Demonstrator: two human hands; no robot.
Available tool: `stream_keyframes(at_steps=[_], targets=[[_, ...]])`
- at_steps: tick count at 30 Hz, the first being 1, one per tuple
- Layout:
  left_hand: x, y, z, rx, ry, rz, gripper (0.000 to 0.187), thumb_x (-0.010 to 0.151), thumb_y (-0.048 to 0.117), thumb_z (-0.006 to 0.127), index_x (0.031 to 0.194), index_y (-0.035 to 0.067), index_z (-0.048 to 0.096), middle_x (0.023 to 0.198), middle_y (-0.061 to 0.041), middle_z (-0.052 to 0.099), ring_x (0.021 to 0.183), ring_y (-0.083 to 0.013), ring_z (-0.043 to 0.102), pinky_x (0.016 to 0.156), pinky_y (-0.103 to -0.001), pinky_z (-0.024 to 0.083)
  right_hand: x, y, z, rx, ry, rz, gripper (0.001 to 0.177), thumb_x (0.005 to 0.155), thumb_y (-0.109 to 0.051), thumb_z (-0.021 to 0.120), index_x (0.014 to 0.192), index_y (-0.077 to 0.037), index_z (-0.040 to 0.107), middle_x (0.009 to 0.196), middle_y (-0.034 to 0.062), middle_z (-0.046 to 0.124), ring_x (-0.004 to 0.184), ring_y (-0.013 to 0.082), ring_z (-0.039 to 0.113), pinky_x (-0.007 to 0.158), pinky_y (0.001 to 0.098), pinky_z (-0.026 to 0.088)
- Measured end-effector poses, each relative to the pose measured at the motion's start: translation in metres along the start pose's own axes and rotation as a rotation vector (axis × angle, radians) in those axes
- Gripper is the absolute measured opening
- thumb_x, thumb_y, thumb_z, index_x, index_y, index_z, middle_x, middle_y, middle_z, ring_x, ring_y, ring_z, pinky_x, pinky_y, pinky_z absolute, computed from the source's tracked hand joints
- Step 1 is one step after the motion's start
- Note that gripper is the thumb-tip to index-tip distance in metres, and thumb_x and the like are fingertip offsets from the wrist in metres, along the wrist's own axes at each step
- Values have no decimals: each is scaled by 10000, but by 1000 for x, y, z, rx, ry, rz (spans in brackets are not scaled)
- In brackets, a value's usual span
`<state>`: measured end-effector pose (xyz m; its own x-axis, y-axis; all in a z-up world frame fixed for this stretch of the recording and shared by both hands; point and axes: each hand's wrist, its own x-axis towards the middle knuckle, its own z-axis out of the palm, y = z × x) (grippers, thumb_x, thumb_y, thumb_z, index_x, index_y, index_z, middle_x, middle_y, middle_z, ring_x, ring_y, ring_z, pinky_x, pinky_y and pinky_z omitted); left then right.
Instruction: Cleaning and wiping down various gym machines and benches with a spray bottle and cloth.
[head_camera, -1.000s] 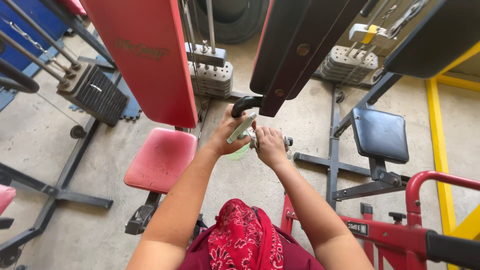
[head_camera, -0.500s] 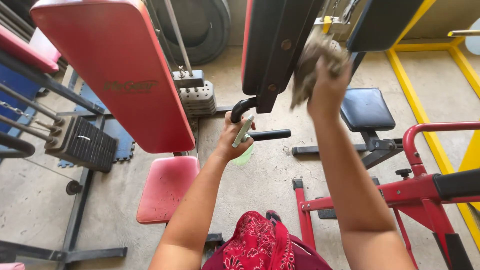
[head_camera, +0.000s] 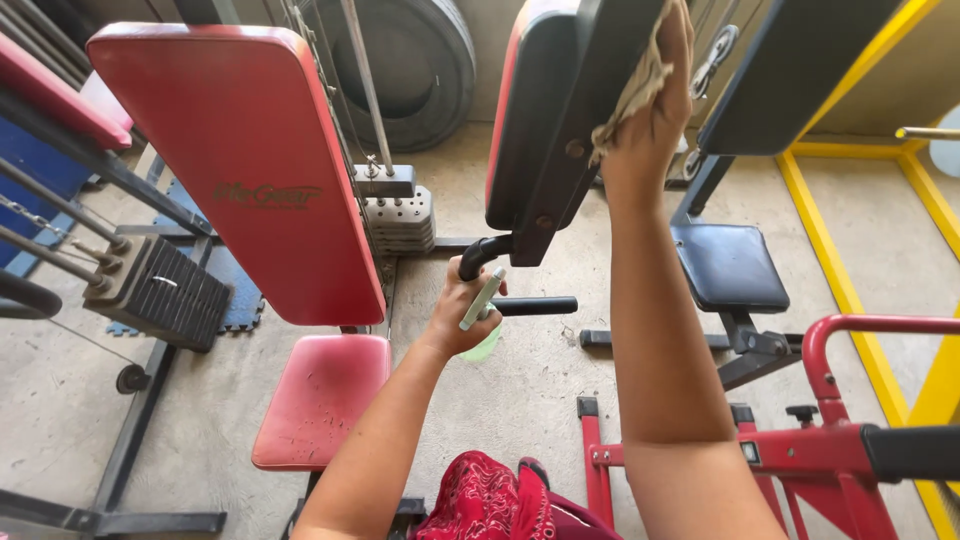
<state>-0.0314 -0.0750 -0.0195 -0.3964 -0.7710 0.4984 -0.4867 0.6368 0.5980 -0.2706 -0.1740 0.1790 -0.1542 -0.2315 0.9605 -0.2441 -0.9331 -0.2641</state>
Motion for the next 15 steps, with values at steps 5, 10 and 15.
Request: stream_keyframes(at_steps=[5, 10, 15], targets=[[5, 1, 2, 26, -18, -62, 369, 681, 59, 663, 1030, 174, 633, 1083, -80, 547, 1207, -342, 439, 1096, -468, 436, -28, 2, 3, -191, 28, 48, 469, 1215, -311, 511, 1635, -191, 342, 1699, 61, 356, 1561, 231, 328, 1331, 399, 286], [6, 3, 7, 53, 46, -18, 385, 662, 79, 709, 1032, 163, 640, 1093, -92, 547, 1181, -364, 431, 1066, -493, 416, -48, -27, 9, -369, 16, 7, 650, 1106, -222, 457, 1712, -203, 226, 1701, 56, 301, 1604, 238, 299, 1312, 386, 265], [12, 8, 7, 85, -1, -89, 371, 641, 65, 688, 996, 160, 631, 1170, -116, 503, 1206, -378, 414, 1057, -468, 443, -135, -24, 9, -351, -3, 276, 787, 977, 116, 376, 1699, -113, 163, 1649, 198, 447, 1460, 307, 536, 1193, 368, 469]])
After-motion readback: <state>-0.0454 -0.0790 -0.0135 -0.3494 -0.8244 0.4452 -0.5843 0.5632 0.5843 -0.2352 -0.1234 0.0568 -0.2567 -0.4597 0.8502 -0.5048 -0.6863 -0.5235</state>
